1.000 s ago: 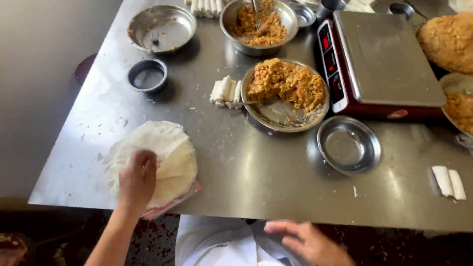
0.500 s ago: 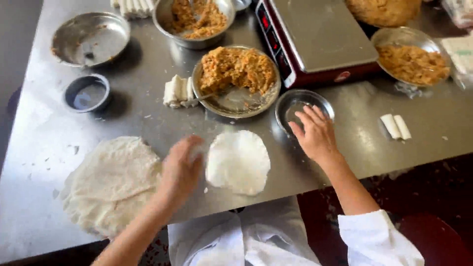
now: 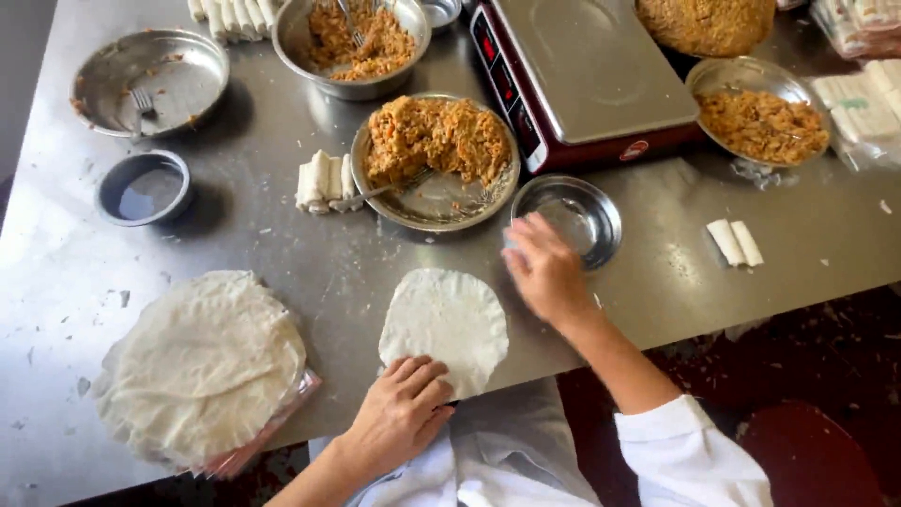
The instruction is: Workers in a food production facility are grouping spring rolls and placing them into plastic bags, as well as rolling individual spring rolls using wrappers and filling.
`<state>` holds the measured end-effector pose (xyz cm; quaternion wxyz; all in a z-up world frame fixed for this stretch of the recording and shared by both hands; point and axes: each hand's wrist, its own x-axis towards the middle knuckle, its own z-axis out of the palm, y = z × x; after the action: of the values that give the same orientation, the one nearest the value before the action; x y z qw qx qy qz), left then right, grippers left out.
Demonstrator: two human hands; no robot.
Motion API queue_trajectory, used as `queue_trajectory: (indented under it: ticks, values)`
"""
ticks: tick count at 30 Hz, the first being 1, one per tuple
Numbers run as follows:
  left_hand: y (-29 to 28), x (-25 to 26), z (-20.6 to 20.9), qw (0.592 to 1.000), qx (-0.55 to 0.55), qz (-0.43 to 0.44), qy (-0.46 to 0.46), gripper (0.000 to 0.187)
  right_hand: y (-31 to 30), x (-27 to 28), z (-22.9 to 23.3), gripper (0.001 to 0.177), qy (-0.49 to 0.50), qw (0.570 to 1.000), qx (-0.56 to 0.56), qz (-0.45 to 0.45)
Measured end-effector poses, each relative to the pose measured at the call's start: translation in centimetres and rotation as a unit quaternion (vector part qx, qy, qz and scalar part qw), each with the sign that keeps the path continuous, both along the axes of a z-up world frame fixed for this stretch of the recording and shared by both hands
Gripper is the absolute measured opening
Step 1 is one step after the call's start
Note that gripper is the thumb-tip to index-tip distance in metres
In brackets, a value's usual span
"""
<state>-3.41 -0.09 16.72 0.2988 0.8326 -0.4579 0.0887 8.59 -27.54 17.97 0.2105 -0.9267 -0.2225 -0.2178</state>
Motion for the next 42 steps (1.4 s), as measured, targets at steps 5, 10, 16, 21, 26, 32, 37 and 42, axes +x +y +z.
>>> queue_trajectory:
  ticks: [5, 10, 16, 21, 26, 32, 37, 42]
  values:
    - [-0.5, 0.0, -2.9, 0.995, 0.042, 0.058, -0.063, 0.024, 7.3, -1.6, -5.0, 0.042, 0.103, 0.978, -0.052, 0.173]
    - [0.3, 2.7, -1.5, 0.996, 0.069, 0.018, -0.056, 0.011, 8.5, 0.1, -3.5, 0.096, 0.284, 0.915, -0.267, 0.100]
    - [2.4, 20.3, 0.4, 0.906, 0.054, 0.348, -0.234, 0.011, 10.8, -2.5, 0.9, 0.099, 0.287, 0.905, -0.293, 0.116]
    - [1.2, 27.4, -1.1, 0.891, 0.143, 0.425, 0.064, 0.016, 9.5, -2.0, -4.3, 0.097, 0.142, 0.956, -0.223, 0.128]
    - [1.3, 25.6, -0.7, 0.887, 0.249, 0.385, 0.062, 0.015, 7.9, -4.1, -5.6, 0.100, 0.171, 0.962, -0.194, 0.092]
    - [1.4, 24.7, 1.9, 0.819, 0.377, 0.410, -0.139, 0.014, 5.5, -8.1, -8.3, 0.115, -0.081, 0.918, -0.369, -0.123]
    - [-0.3, 25.1, 2.0, 0.845, 0.369, 0.387, 0.015, 0.015, 5.3, -9.5, -7.0, 0.092, 0.146, 0.986, -0.076, -0.022]
    - [1.1, 23.6, 4.3, 0.869, 0.212, 0.411, 0.173, 0.028, 5.0, -9.2, -6.9, 0.092, 0.147, 0.988, -0.044, -0.017]
